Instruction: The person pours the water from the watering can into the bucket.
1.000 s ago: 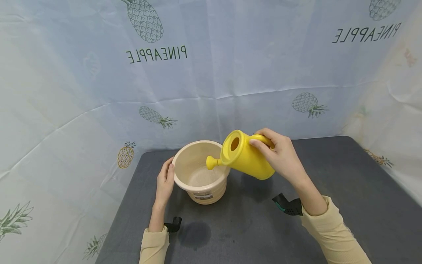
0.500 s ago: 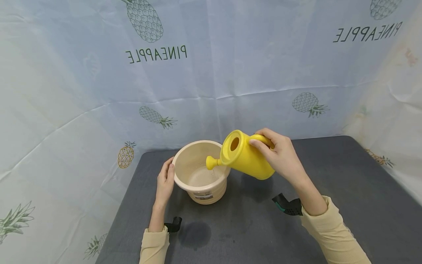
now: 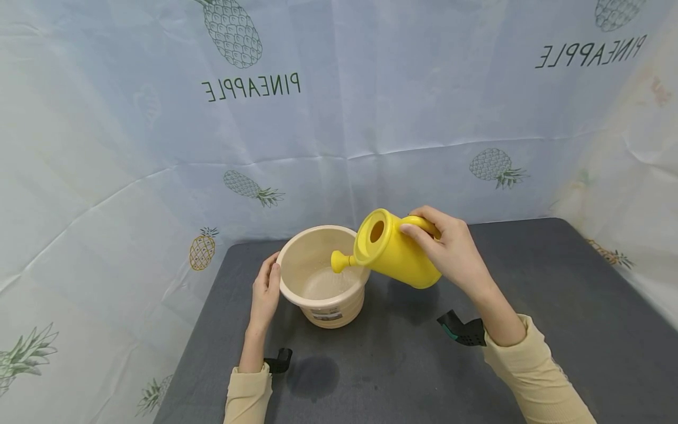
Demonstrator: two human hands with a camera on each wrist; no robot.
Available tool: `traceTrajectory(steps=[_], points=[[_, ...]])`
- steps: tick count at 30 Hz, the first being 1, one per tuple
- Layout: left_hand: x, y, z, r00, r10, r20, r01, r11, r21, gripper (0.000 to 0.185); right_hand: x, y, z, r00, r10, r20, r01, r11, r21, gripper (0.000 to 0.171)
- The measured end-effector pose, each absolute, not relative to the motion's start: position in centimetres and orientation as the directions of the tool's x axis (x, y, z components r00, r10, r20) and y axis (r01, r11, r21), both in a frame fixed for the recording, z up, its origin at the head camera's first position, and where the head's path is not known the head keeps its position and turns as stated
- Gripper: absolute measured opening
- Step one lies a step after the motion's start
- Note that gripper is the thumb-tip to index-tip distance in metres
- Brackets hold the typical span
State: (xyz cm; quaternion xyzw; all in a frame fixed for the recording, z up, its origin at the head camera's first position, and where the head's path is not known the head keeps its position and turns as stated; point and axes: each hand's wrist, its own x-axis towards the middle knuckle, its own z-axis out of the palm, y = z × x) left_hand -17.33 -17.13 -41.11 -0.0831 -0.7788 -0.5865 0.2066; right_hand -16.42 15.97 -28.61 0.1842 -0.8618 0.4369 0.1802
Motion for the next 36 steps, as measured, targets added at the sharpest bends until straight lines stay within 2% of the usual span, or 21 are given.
traceTrajectory(steps=[36], points=[[-17.44,-17.16,-41.14,-0.897,-0.114,0.428,0.381,0.292,0.877,0.037,-16.53,15.81,-28.40,-0.860,-0.182,0.477,-0.491,0.551,-0.674,0.011]])
